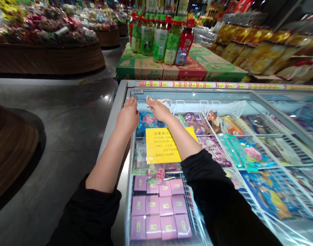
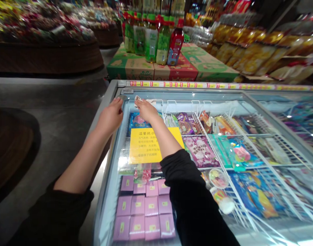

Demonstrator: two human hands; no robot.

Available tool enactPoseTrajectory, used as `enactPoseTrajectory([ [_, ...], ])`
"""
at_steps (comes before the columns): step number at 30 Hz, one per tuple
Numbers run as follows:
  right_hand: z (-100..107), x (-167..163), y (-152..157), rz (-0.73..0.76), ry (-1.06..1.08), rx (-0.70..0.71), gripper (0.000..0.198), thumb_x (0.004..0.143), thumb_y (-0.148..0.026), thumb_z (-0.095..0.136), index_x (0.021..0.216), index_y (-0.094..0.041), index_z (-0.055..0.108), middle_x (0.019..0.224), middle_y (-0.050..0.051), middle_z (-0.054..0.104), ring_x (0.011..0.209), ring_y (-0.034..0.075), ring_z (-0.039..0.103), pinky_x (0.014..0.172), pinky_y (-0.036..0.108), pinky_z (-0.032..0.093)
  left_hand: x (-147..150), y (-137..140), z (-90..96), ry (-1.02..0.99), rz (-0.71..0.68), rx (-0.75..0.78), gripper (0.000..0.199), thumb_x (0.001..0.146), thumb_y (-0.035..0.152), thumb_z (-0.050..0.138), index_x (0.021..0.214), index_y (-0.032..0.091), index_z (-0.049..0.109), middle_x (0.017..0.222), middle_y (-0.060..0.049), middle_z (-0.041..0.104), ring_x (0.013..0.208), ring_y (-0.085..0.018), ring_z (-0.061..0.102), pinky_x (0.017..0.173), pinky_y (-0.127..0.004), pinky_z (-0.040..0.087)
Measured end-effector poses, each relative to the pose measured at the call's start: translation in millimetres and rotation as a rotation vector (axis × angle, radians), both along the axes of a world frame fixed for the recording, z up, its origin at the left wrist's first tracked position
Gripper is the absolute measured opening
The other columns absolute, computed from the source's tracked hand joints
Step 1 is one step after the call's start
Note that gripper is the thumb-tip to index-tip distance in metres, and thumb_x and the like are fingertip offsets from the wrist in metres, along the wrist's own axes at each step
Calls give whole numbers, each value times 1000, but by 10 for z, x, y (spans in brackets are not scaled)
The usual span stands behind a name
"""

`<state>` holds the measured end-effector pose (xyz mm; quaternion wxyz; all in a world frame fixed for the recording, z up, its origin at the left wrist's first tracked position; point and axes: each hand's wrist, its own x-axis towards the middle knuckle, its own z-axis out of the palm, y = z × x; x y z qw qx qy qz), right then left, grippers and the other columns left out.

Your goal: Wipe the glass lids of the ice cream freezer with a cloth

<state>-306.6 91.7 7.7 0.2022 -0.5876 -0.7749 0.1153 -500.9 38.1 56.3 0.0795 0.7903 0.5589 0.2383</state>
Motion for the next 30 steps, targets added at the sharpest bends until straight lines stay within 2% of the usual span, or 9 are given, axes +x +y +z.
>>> enactPoseTrajectory([
  [3,0,-237,-10,69,-19,-8,59,102,-7,48,157,-26,60,167,2,51,160,24,40,134,47,30,-4,9,-9,-7,-9,8,59,95,-2,48,152,8,60,164,-19,52,157,-29,45,131,-43,38],
  [5,-4,-262,-135,156,-26,-13,58,103,-9,48,158,-26,59,168,1,50,160,23,40,135,45,29,-14,18,-24,-18,-13,17,58,96,0,48,152,9,60,164,-18,52,157,-29,45,131,-44,38],
  [10,6,109,-529,302,-7,-18,57,104,-16,47,157,-34,59,167,-5,50,160,22,40,134,48,31,-36,30,-54,-52,-24,28,63,93,0,51,154,13,59,164,-15,54,157,-29,46,130,-43,39],
  [13,10,312,-497,234,-16,-19,56,105,-17,46,157,-34,59,166,-5,52,159,24,42,134,51,32,-33,23,-54,-52,-22,32,65,92,-2,51,154,13,59,163,-15,55,157,-29,46,131,-43,39],
  [15,5,304,-355,146,-25,-10,57,104,-16,47,157,-32,60,165,-3,52,158,26,43,133,53,33,-24,17,-47,-48,-20,34,64,93,-2,50,154,12,59,163,-15,55,157,-28,47,131,-43,38],
  [18,-7,92,-145,66,-19,13,59,102,-10,47,156,-28,60,166,0,52,159,27,42,133,53,35,-12,7,-29,-41,-19,36,61,94,-2,49,153,11,60,163,-16,55,156,-28,47,131,-43,39],
  [21,-8,-144,-133,108,-40,26,63,99,-6,48,157,-24,59,167,3,51,160,27,40,133,51,33,-8,-6,-3,-15,-15,13,58,95,-2,47,151,7,60,164,-20,52,157,-29,46,131,-42,38],
  [26,33,-77,-586,287,-49,10,60,101,-12,49,158,-26,58,167,1,50,160,24,40,134,49,33,-4,-24,24,-16,-12,2,57,96,0,49,151,7,60,164,-21,51,158,-30,44,130,-43,39],
  [30,73,226,-850,277,-28,-2,58,105,-16,42,158,-33,58,167,-4,50,158,23,42,133,50,36,5,-43,31,-18,-5,0,60,94,-2,49,152,10,60,164,-17,53,158,-28,44,131,-42,39],
])
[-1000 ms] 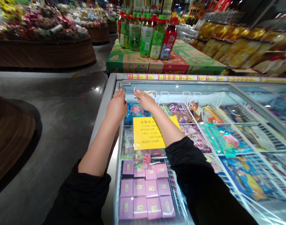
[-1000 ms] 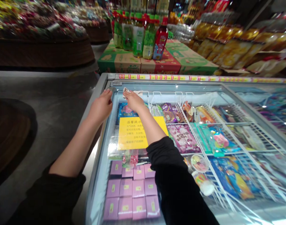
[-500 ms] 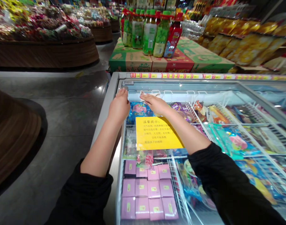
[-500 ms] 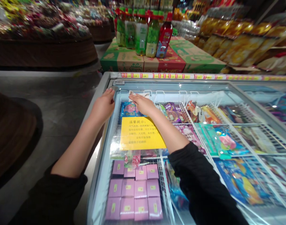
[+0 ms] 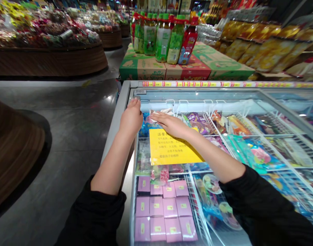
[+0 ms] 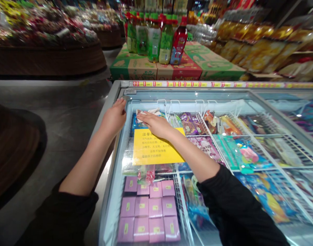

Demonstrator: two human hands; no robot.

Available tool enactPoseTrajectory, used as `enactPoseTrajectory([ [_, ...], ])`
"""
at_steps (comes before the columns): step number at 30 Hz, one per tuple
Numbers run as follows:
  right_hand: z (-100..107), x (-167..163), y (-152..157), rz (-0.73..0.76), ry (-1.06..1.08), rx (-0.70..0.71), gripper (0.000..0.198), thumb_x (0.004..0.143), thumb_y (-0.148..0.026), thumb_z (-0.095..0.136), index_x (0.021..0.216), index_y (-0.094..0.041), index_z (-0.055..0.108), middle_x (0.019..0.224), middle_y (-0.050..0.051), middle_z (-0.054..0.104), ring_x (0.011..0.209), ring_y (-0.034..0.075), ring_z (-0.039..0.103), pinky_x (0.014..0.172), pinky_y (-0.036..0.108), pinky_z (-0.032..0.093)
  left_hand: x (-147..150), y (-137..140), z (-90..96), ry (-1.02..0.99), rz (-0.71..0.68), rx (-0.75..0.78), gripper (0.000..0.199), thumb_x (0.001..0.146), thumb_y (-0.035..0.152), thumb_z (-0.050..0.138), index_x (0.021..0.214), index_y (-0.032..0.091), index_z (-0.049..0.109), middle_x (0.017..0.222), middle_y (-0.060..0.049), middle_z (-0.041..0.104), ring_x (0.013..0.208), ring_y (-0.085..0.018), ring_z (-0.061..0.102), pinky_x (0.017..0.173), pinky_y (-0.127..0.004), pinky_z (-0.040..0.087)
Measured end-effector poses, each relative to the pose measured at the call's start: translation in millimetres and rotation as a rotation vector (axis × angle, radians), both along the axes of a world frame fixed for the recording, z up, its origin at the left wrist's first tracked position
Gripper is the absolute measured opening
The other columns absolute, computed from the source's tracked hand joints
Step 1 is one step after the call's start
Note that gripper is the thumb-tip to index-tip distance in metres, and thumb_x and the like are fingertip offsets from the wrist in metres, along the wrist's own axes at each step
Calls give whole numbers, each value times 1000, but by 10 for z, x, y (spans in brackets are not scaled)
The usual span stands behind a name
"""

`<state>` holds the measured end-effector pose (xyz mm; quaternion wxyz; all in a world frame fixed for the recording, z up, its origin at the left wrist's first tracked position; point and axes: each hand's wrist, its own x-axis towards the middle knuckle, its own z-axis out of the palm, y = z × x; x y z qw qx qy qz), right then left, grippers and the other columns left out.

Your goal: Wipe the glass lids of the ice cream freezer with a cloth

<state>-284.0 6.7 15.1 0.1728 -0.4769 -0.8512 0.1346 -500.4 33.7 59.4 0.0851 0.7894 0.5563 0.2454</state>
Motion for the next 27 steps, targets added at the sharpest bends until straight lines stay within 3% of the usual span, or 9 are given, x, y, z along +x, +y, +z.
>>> enactPoseTrajectory([
  [4,-34,89,209,-95,-12,16,56,104,-15,47,156,-30,60,165,-1,53,157,25,45,133,52,35,12,-9,10,12,9,-18,60,95,-2,47,153,9,59,165,-18,51,158,-28,44,131,-42,39],
  [9,-139,-209,522,-143,22,38,60,100,-9,48,156,-28,60,166,1,52,160,24,40,134,51,32,14,-5,8,13,12,-21,59,96,-1,47,152,9,60,165,-17,52,158,-27,43,131,-41,39],
  [14,-99,-369,204,18,65,1,56,102,-14,47,156,-24,61,166,5,51,160,23,40,134,49,31,-14,16,-23,-9,-3,-10,58,96,1,49,152,9,60,165,-19,51,158,-29,44,131,-42,39],
  [19,-2,-104,-214,56,80,-49,55,105,-17,44,156,-34,61,165,-2,53,159,21,41,134,48,32,-29,46,-65,-34,-22,25,64,93,-2,49,154,13,59,164,-16,54,158,-28,45,131,-42,38],
  [23,-26,34,-105,-66,57,-8,58,105,-15,42,158,-31,58,167,0,51,159,24,42,133,53,33,-16,30,-53,-5,-12,16,65,92,-3,49,155,12,58,164,-15,54,158,-28,44,131,-42,39],
  [27,-112,-168,195,-156,18,35,59,101,-10,44,157,-22,59,167,5,52,160,25,40,134,51,33,-2,2,-21,10,-12,4,64,93,-3,48,155,11,57,165,-16,53,159,-28,43,130,-43,39],
])
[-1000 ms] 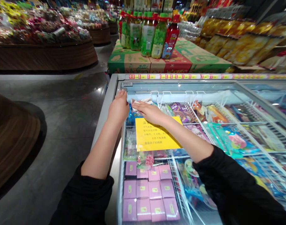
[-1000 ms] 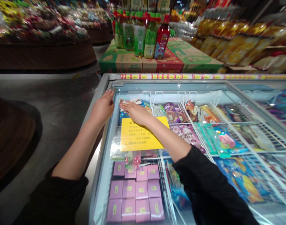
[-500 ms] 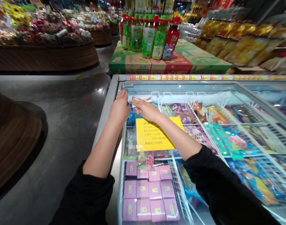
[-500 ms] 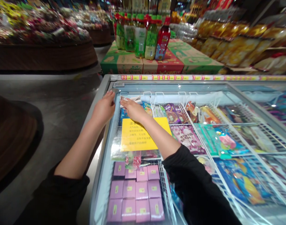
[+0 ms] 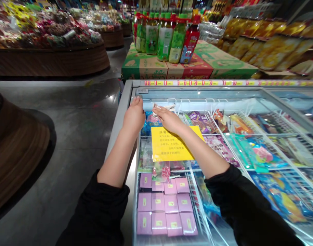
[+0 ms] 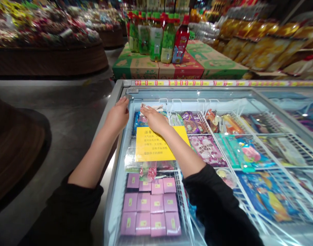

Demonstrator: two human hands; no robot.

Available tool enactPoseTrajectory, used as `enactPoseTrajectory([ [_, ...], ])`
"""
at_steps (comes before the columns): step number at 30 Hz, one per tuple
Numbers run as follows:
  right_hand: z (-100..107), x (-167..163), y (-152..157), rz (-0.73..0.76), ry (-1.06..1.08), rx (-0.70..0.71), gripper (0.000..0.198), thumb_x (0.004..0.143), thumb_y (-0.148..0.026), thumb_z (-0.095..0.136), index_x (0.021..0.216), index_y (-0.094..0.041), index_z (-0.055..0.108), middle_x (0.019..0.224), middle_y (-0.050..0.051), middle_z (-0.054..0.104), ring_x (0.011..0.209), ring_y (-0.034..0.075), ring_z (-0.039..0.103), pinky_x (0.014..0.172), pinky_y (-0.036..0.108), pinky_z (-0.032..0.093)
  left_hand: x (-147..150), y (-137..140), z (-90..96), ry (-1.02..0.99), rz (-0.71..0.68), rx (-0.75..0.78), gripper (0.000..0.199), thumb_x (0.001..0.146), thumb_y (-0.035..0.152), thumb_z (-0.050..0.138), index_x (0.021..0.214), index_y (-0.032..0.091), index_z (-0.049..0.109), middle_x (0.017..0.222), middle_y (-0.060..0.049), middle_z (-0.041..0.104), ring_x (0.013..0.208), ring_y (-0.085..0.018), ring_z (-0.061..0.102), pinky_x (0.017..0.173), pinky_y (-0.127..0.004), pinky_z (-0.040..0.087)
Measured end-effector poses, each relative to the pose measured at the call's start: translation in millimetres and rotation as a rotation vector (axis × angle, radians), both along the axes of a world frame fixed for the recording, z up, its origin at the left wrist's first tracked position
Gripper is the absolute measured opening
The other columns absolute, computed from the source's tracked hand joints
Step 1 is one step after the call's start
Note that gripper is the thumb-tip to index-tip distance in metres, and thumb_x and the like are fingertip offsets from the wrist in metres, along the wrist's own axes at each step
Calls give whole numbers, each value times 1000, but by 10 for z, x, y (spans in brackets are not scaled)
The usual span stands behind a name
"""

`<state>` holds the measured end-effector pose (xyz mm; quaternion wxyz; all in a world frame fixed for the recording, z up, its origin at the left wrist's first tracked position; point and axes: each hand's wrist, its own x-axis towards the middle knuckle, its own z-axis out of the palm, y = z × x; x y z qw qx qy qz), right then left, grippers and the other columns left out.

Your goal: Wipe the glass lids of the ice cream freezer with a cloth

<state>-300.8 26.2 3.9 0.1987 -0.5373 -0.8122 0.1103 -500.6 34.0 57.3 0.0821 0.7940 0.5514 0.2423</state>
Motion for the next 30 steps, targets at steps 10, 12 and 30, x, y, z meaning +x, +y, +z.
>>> enactPoseTrajectory([
  [10,8,18,-443,101,75,-43,57,104,-16,43,157,-28,59,166,2,52,159,23,42,134,52,29,28,-76,92,36,-23,10,59,95,-4,45,151,8,60,166,-19,50,160,-26,42,131,-39,37],
  [12,15,176,-481,57,65,-49,56,105,-16,42,158,-26,59,167,3,52,160,23,41,134,51,30,18,-180,96,50,-50,32,61,95,-5,43,153,7,58,166,-20,49,159,-27,42,131,-39,37],
  [30,-83,50,-704,18,38,-44,55,105,-18,44,158,-23,58,168,2,50,161,24,38,135,48,27,-254,-1450,-59,4,-36,-26,70,93,-9,38,159,10,53,168,-16,48,160,-27,41,133,-44,35],
])
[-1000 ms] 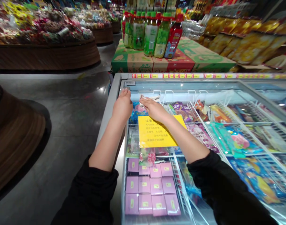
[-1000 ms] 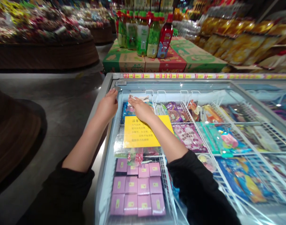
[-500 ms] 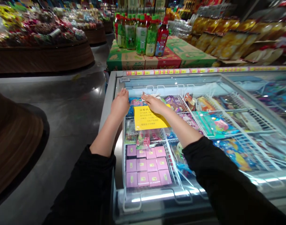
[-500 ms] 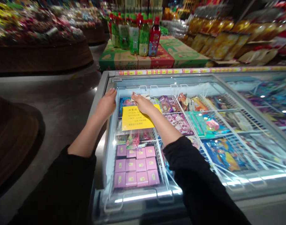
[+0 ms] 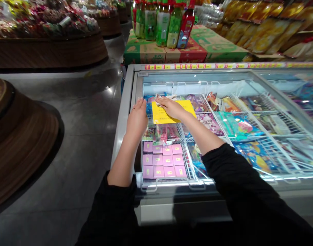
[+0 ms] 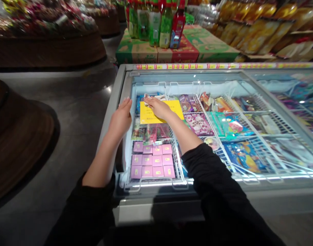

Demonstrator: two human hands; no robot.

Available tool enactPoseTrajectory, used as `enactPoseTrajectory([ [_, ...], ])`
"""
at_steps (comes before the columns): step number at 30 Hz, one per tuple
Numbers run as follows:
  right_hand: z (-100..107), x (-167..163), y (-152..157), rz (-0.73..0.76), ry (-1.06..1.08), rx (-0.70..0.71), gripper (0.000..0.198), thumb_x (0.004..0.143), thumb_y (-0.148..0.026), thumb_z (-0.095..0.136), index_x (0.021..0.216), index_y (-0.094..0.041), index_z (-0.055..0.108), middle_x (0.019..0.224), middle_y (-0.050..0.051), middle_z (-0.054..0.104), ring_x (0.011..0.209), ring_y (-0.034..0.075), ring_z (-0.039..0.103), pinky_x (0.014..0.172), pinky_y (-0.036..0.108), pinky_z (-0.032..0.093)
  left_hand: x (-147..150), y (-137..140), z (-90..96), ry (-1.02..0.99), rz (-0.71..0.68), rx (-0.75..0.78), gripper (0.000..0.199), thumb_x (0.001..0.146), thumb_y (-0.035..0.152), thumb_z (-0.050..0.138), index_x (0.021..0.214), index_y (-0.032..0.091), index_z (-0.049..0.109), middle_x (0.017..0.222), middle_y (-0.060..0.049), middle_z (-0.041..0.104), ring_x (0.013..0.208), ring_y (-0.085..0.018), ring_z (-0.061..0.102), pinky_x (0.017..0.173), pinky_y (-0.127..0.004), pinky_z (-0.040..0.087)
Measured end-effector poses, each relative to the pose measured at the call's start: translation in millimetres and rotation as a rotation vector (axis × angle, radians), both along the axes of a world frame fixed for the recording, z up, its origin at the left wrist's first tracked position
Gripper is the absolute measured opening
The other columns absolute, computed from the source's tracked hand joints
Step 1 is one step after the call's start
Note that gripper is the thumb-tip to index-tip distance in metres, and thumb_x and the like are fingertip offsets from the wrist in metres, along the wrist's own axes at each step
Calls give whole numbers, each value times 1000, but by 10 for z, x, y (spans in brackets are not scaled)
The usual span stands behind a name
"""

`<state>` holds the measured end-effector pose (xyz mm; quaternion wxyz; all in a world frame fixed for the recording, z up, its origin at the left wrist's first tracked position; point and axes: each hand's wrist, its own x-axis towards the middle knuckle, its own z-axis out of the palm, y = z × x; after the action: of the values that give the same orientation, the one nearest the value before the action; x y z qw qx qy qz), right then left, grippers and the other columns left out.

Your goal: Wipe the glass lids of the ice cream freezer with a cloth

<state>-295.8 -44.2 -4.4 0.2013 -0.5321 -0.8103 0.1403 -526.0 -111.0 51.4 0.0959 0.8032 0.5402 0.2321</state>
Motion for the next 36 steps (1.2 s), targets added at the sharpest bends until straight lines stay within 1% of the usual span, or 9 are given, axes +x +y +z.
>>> enactPoseTrajectory([
  [3,21,101,124,-84,-5,-10,52,108,-24,46,159,-24,58,168,3,51,160,27,40,135,52,27,22,7,-11,13,1,8,67,94,-9,38,157,8,54,168,-18,48,160,-27,41,133,-42,35],
  [8,25,-176,354,-156,-65,9,53,106,-18,44,158,-20,58,167,5,52,160,28,40,134,49,30,65,8,-38,47,25,53,62,99,-6,37,157,8,53,168,-20,47,159,-28,42,133,-44,36],
  [12,23,-306,168,-82,-70,9,56,106,-16,43,159,-24,57,168,1,50,160,25,40,135,48,29,48,36,-43,56,8,65,65,99,-6,40,159,13,51,168,-16,49,159,-28,43,132,-47,38],
  [15,25,-197,-90,-27,-63,5,57,105,-17,44,160,-27,56,168,-2,50,160,24,39,135,51,29,29,44,-33,69,-6,63,63,98,-6,41,157,12,53,167,-18,50,158,-29,44,131,-46,38],
  [19,27,3,-222,-77,-51,8,54,107,-20,44,158,-29,58,166,-1,52,160,25,40,134,53,30,39,33,-38,86,-6,81,60,99,-6,40,155,7,54,166,-22,49,158,-29,44,131,-45,38],
  [22,36,-7,-67,-140,-46,18,54,106,-20,43,158,-27,59,166,1,53,159,28,41,133,55,31,55,25,-45,105,5,95,60,100,-5,38,156,7,53,166,-22,49,158,-29,44,131,-45,38],
  [27,59,-337,190,-174,-75,28,58,103,-13,42,158,-20,58,167,5,52,159,28,41,133,52,31,58,14,-3,126,-2,88,61,100,-4,38,158,7,52,167,-22,48,158,-29,44,131,-45,38],
  [31,66,-486,3,-104,-104,21,57,103,-15,42,158,-20,57,169,4,49,161,25,39,135,46,29,59,0,31,157,12,69,58,101,-4,39,156,7,54,167,-21,48,159,-27,42,131,-42,37],
  [36,56,-289,-327,-29,-68,29,56,106,-19,41,160,-26,57,168,2,50,161,22,38,135,47,28,60,-1,-1,151,15,103,58,99,-6,39,154,5,56,165,-22,50,158,-27,45,130,-42,39],
])
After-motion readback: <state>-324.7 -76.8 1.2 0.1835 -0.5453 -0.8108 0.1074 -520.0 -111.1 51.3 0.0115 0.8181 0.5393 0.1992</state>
